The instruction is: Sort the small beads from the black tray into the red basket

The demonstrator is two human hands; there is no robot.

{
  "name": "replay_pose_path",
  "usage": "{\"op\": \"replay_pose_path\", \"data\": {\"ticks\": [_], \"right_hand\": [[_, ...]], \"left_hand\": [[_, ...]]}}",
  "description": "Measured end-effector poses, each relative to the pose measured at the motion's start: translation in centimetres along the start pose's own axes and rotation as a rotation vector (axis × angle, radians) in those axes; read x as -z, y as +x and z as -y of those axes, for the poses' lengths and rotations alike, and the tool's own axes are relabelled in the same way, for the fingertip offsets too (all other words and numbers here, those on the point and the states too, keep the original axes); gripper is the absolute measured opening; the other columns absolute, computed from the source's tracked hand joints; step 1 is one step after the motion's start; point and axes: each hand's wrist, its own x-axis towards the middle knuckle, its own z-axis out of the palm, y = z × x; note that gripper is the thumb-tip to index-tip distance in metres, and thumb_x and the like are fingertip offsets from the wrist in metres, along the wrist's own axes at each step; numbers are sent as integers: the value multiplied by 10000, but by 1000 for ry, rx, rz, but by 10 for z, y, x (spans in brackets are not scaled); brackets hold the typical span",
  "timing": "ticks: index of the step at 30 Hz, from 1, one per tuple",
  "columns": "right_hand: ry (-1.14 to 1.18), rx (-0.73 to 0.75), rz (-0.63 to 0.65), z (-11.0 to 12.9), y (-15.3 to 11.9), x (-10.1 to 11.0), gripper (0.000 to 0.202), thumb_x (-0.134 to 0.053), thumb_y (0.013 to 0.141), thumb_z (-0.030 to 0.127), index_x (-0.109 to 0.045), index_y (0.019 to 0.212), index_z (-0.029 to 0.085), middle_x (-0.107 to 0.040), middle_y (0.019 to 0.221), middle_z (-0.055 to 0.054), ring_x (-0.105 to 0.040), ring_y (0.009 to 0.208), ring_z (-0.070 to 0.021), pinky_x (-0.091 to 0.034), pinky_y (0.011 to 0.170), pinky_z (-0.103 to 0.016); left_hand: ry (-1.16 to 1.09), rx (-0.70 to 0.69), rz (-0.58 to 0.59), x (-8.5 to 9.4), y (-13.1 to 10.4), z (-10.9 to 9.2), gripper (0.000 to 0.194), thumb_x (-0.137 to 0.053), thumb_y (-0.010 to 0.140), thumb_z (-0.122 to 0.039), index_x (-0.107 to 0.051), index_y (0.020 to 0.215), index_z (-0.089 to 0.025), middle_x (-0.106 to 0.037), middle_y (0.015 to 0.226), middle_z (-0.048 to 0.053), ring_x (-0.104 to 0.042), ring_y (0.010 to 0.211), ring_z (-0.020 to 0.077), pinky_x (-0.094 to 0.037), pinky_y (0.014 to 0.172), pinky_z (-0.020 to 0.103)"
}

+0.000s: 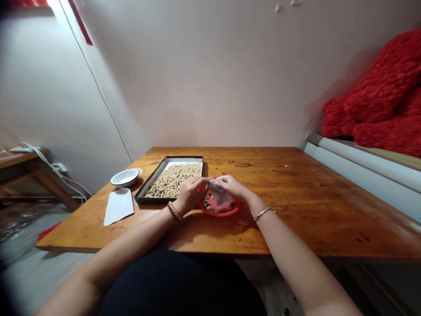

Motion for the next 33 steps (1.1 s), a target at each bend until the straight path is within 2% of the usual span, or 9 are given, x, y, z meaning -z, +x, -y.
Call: {"op": "replay_pose_path", "data": {"ticks": [5, 9, 16, 22, 26, 30, 33], "right_hand": [[-3, 7, -29, 4, -2, -2, 464, -630, 719, 603, -613, 706, 139, -548, 634, 1, -453, 574, -107, -340, 546, -235], [-56, 12, -72, 5, -2, -3, 470, -656, 697, 599, -633, 722, 131, -562, 648, -9, -453, 579, -107, -334, 537, -235], [-78, -10, -77, 4, -1, -3, 499, -665, 684, 604, -665, 783, 115, -610, 681, -30, -481, 592, -114, -356, 541, -235], [-156, 18, -141, 0, -1, -2, 460, -743, 625, 547, -686, 755, 110, -624, 644, -28, -494, 564, -118, -364, 518, -230], [-141, 90, -203, -1, 0, -2, 390, -708, 672, 484, -709, 805, 117, -672, 699, -52, -554, 604, -151, -402, 552, -246], [-286, 192, -217, 2, -3, -3, 244, -658, 727, 353, -731, 831, 145, -707, 766, -56, -615, 709, -192, -433, 639, -265], [-372, 211, -204, 2, -6, -6, 212, -619, 755, 312, -737, 825, 150, -710, 762, -47, -623, 729, -201, -431, 650, -267]], "left_hand": [[58, 70, 51, -2, -2, 3, 142, -525, 919, -263, -640, 868, -196, -685, 797, 19, -609, 720, 131, -439, 663, 233], [75, 85, 73, -2, -1, 5, 182, -504, 925, -277, -620, 814, -190, -657, 751, 17, -578, 682, 120, -416, 647, 226], [47, 87, 49, 2, 2, 4, 115, -552, 867, -220, -590, 767, -177, -637, 747, 17, -561, 681, 116, -421, 645, 220], [7, 26, -25, -1, 0, 5, 26, -583, 835, -195, -607, 837, -186, -639, 745, 2, -569, 686, 120, -445, 658, 223], [-18, -7, -74, 2, 0, 4, 89, -554, 853, -174, -623, 901, -201, -646, 762, 1, -583, 716, 128, -463, 661, 230], [-112, -81, -35, 9, 1, -3, 128, -549, 872, -203, -631, 971, -207, -682, 884, 19, -599, 812, 144, -484, 757, 267], [-137, -63, -21, 10, 2, -7, 120, -551, 896, -256, -643, 953, -204, -679, 900, 25, -599, 816, 142, -482, 755, 270]]}}
